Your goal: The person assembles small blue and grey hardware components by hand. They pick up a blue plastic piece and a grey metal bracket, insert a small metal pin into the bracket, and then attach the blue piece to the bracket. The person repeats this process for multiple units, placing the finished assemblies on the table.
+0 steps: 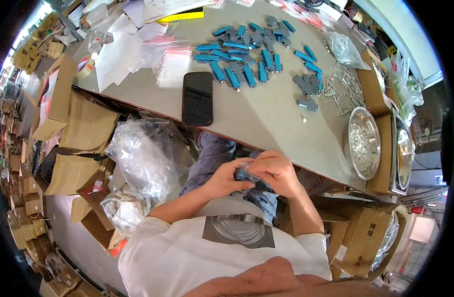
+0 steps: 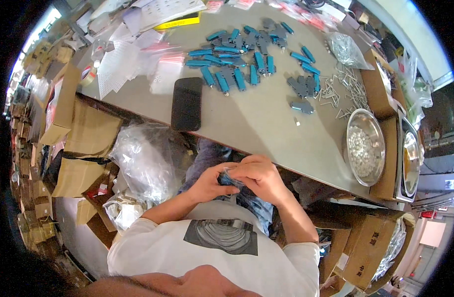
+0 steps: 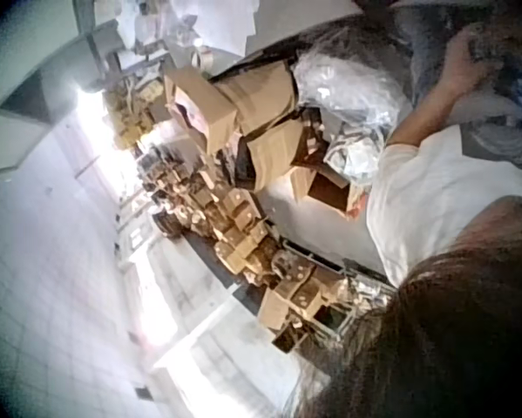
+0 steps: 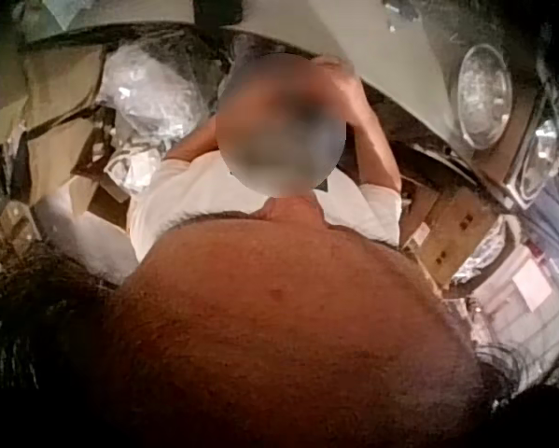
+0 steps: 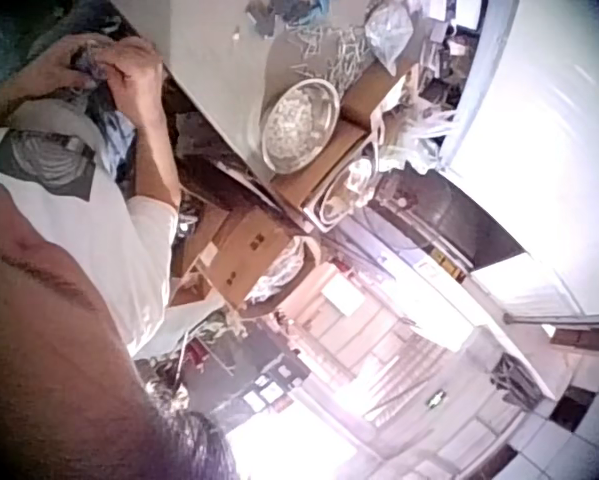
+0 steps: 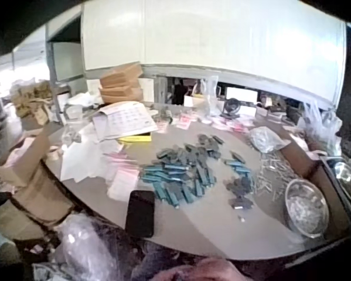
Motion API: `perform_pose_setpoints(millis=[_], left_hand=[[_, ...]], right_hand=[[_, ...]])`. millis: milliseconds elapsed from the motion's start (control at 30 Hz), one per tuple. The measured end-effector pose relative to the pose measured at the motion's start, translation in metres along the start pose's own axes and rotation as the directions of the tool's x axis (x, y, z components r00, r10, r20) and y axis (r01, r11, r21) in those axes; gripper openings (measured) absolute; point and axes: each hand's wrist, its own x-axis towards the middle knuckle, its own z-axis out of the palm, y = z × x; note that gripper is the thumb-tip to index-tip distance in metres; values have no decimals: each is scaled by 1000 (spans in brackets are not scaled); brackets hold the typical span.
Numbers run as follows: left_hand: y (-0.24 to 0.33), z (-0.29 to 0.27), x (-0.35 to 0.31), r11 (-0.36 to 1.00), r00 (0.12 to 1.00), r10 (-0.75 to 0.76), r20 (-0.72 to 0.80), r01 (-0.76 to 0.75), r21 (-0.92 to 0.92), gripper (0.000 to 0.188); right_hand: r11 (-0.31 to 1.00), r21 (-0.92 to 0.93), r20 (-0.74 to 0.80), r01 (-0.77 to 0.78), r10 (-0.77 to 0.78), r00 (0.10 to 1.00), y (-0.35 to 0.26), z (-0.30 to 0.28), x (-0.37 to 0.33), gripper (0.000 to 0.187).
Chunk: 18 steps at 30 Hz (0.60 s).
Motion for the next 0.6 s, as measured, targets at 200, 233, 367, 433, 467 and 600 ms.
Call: perform_pose_setpoints(millis=[200,233,367,433,467,600], left_hand=[[0,-1,0,997,994,67,80,-69,19,51],[1,-1,0,997,994,68,81,-70,27,50],[-1,-3,-3,999,997,35,67,-33,-42,52],[2,-2,-3,997,997,-9,73,14,-69,52],[1,-2,-3,998,998,4,65,1,-70,53],[-3,0,0,998,998,43,37,-42,-42,59]], right_hand=[[1000,-5,27,20,-20,999,-2,5,2,18],[1000,6,49,9,-9,999,-2,5,2,20],[996,50,101,-69,64,993,-1,-3,-3,28],[994,76,130,-77,67,989,-4,-7,-3,32],[997,55,122,-59,52,991,-5,-7,-3,34],[999,-16,59,-52,53,997,-8,-3,-4,37]])
